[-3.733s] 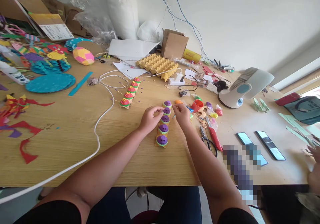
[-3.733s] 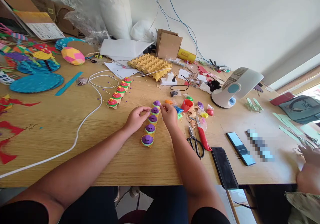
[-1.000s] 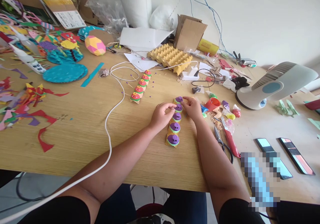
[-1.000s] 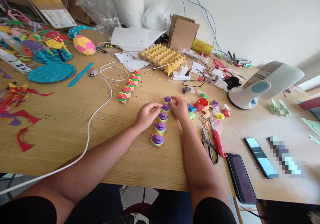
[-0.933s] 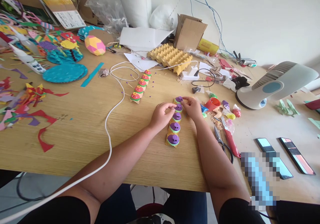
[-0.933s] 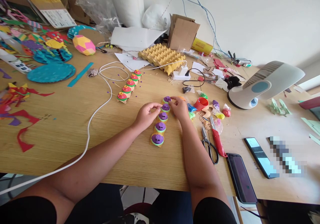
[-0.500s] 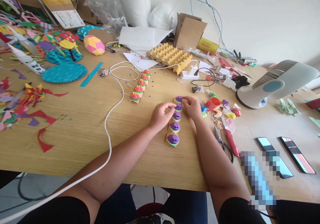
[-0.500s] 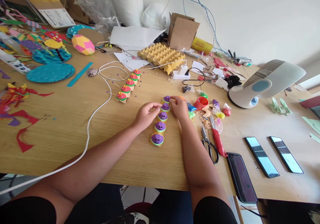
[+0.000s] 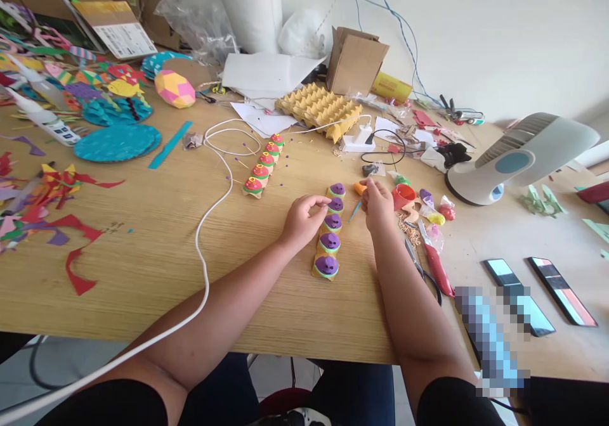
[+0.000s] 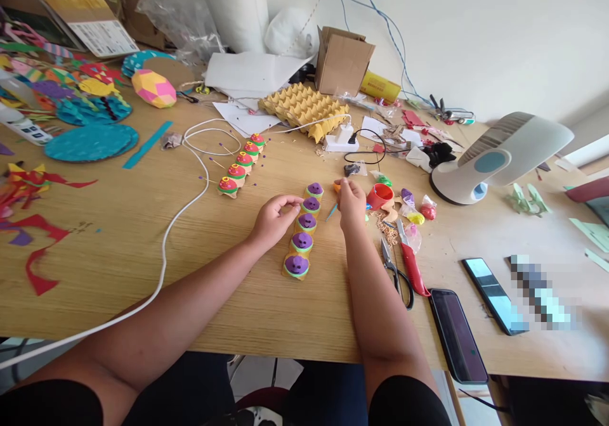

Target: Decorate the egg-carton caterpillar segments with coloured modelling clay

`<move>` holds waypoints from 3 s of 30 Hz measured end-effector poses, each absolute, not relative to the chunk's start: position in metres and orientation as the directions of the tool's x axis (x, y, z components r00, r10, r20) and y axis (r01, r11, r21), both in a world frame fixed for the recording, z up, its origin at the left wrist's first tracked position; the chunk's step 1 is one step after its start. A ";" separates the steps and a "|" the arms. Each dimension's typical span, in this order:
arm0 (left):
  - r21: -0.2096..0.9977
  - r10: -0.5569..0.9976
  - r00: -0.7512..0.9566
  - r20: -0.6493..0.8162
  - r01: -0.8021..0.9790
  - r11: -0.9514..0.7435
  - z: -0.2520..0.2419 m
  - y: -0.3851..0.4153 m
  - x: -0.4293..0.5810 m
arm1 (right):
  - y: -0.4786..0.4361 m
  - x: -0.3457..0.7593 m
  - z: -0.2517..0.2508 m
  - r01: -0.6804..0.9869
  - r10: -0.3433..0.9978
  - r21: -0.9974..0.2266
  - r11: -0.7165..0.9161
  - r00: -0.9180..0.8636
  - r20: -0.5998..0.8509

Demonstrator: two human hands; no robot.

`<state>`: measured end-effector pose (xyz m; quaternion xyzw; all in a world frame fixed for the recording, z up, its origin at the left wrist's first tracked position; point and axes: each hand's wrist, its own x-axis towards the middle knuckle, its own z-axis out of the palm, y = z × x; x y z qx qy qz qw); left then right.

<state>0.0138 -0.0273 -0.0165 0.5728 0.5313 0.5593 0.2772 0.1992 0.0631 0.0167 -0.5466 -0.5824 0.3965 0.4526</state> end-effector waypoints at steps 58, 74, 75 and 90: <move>0.826 0.678 -0.475 0.561 0.378 -0.418 -0.016 -0.031 0.004 | -0.012 0.237 0.032 -0.360 0.980 -0.929 -0.086 0.139 -0.144; 0.806 0.766 -0.334 0.549 0.456 -0.379 -0.008 -0.034 0.009 | -0.014 0.215 0.006 0.037 0.996 -0.997 0.073 -0.046 0.071; 0.804 0.769 -0.328 0.549 0.460 -0.377 -0.008 -0.034 0.009 | -0.014 0.214 0.005 0.065 0.995 -0.994 0.087 -0.047 0.084; 0.787 0.782 -0.279 0.557 0.477 -0.391 -0.007 -0.036 0.011 | -0.014 0.216 0.002 0.042 0.993 -0.993 0.112 -0.054 0.109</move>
